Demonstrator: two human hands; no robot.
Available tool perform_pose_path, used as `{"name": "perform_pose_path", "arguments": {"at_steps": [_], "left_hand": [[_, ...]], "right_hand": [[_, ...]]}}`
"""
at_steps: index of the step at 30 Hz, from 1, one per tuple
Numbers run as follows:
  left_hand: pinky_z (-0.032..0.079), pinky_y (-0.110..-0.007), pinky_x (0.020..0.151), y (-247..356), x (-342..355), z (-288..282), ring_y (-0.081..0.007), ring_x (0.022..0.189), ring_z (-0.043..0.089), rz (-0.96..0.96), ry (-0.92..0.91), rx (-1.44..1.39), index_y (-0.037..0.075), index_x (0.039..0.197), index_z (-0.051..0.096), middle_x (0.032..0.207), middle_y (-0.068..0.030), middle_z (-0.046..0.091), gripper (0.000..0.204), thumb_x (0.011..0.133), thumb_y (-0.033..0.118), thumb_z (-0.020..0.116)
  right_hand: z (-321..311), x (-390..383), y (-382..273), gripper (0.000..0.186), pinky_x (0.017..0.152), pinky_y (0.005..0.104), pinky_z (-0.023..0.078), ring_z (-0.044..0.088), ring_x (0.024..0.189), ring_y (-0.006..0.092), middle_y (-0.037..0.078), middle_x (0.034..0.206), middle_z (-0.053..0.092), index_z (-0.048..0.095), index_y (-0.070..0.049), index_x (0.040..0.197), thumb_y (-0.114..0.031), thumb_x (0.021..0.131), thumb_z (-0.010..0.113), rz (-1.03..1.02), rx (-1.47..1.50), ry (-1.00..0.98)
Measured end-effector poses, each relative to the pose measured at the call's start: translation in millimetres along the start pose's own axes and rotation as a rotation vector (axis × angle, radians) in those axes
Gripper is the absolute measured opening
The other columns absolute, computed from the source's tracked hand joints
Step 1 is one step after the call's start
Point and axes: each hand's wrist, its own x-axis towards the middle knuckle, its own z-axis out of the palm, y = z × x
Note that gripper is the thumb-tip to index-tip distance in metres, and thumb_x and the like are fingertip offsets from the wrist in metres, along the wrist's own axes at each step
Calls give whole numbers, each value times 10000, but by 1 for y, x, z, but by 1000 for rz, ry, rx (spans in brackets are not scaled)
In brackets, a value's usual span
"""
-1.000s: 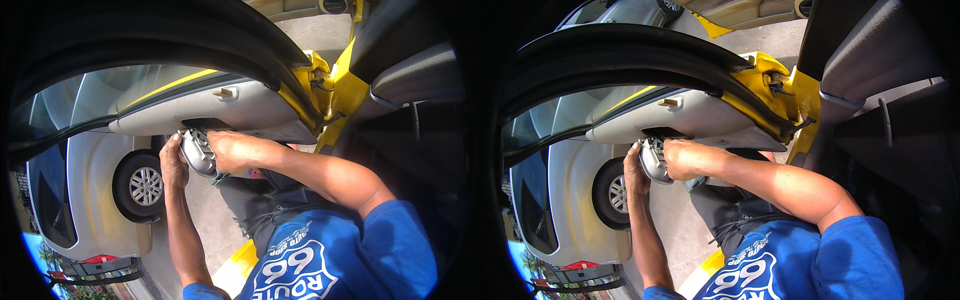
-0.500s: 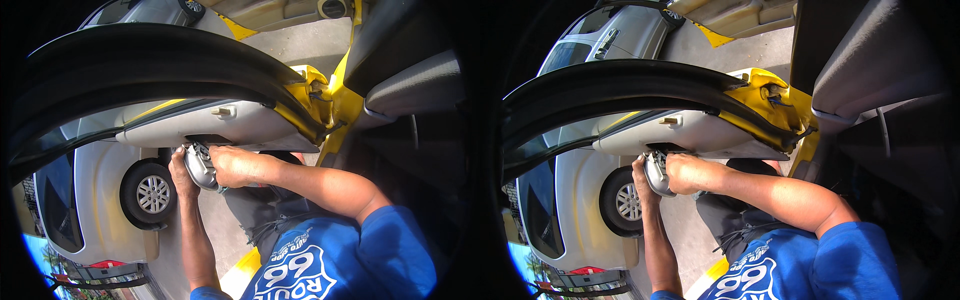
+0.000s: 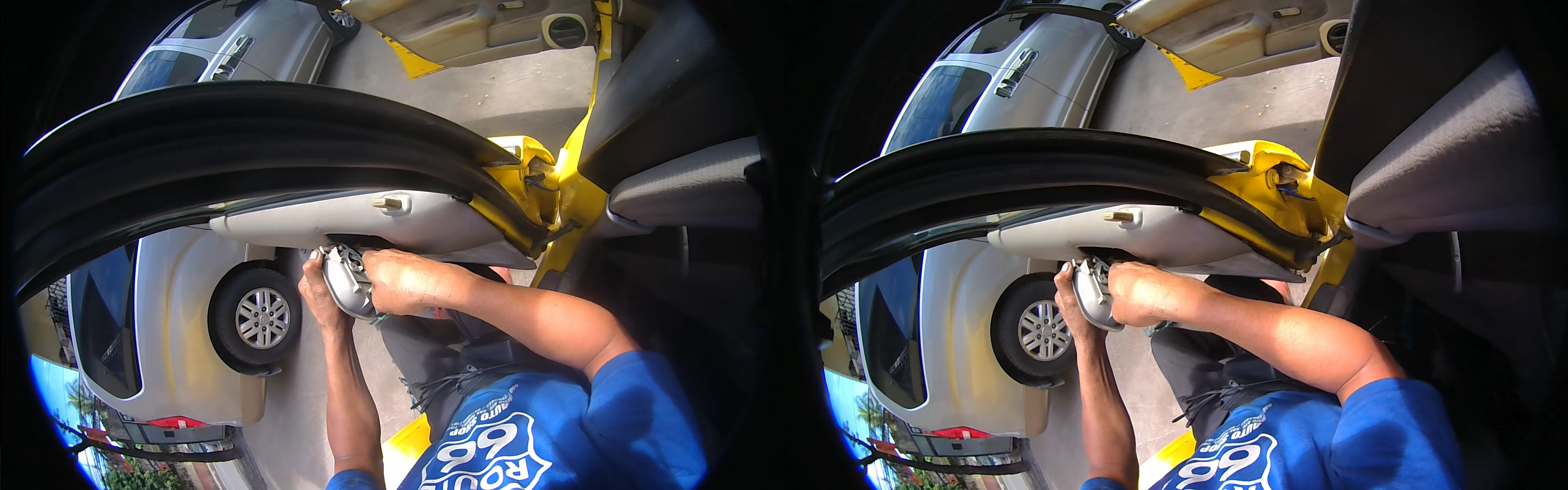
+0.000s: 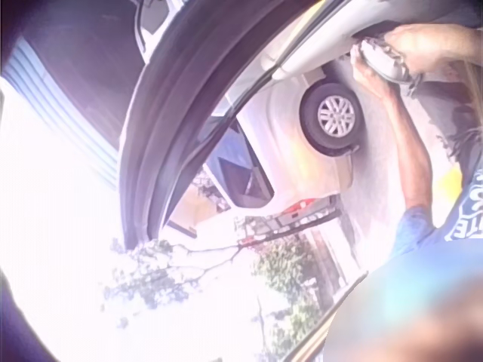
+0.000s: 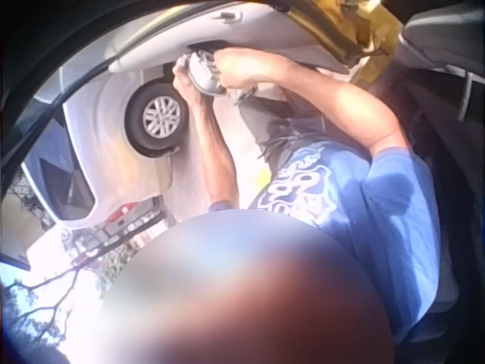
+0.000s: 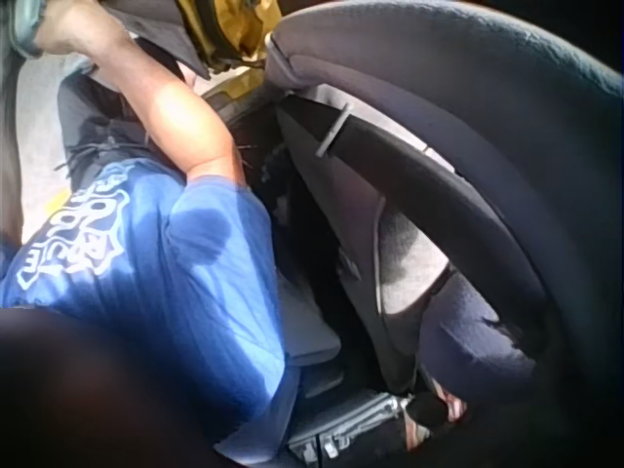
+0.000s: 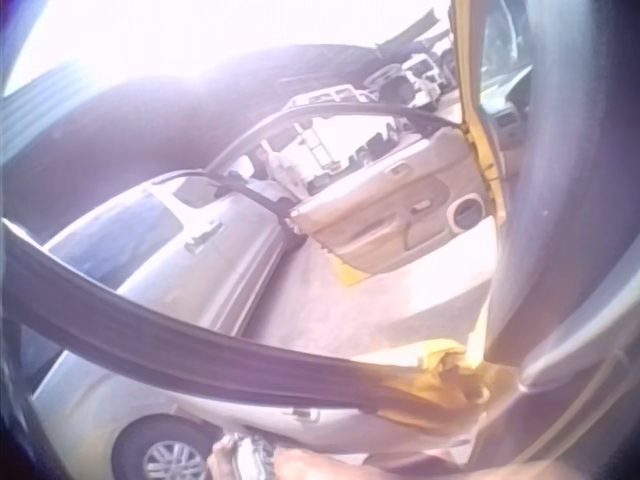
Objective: The person removes the interior door panel of a yellow car and installs a new door handle. They use a screwdriver to remove screws, detach the old handle, and secure the new handle in place.
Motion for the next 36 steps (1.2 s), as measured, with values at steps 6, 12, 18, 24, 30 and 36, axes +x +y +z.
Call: {"name": "perform_pose_path", "arguments": {"at_steps": [6, 12, 18, 24, 30, 36], "left_hand": [[414, -360, 594, -5, 12, -2, -135, 627, 504, 42, -21, 137, 27, 776, 597, 683, -30, 615, 570, 1108, 414, 343], [408, -343, 597, -10, 12, 0, -128, 654, 511, 113, 9, 80, 33, 796, 606, 714, -18, 608, 542, 1080, 426, 364], [446, -310, 637, -15, 12, -3, -122, 718, 567, 163, -58, 73, -2, 888, 664, 793, -31, 663, 572, 1050, 480, 402], [455, -299, 658, -19, 12, -6, -127, 762, 586, 193, -105, -39, -30, 977, 705, 838, -41, 677, 591, 1061, 502, 462], [406, -295, 577, -12, 17, -11, -100, 630, 520, 63, -69, 65, -4, 885, 699, 711, -5, 623, 503, 1076, 393, 456], [429, -295, 586, -1, 14, -10, -116, 645, 549, 29, -100, 46, -12, 934, 700, 759, -28, 643, 482, 1051, 399, 477]], "right_hand": [[-5, 6, 3, 289, 833, 465, 592, 767, 951, 414, 345, 1012, 736, 741, 137, 1005, -46, 820, 617, 26, 30, -34], [-22, -16, -14, 286, 788, 476, 605, 756, 838, 419, 323, 938, 724, 668, 140, 1052, -56, 878, 553, 78, -41, -147], [-17, -27, -8, 302, 760, 494, 616, 752, 771, 432, 329, 898, 710, 641, 135, 1056, -135, 987, 524, 69, 17, -14], [-3, -35, -9, 321, 823, 517, 606, 739, 848, 487, 359, 907, 706, 668, 128, 1003, -176, 1001, 565, -17, -141, 158], [-5, -34, -11, 354, 842, 535, 594, 718, 844, 524, 377, 868, 692, 670, 144, 962, -187, 1017, 558, -76, -142, 182], [0, -29, -6, 375, 915, 575, 545, 693, 963, 551, 392, 931, 691, 673, 136, 991, -212, 1033, 541, 38, 83, 193]]}}
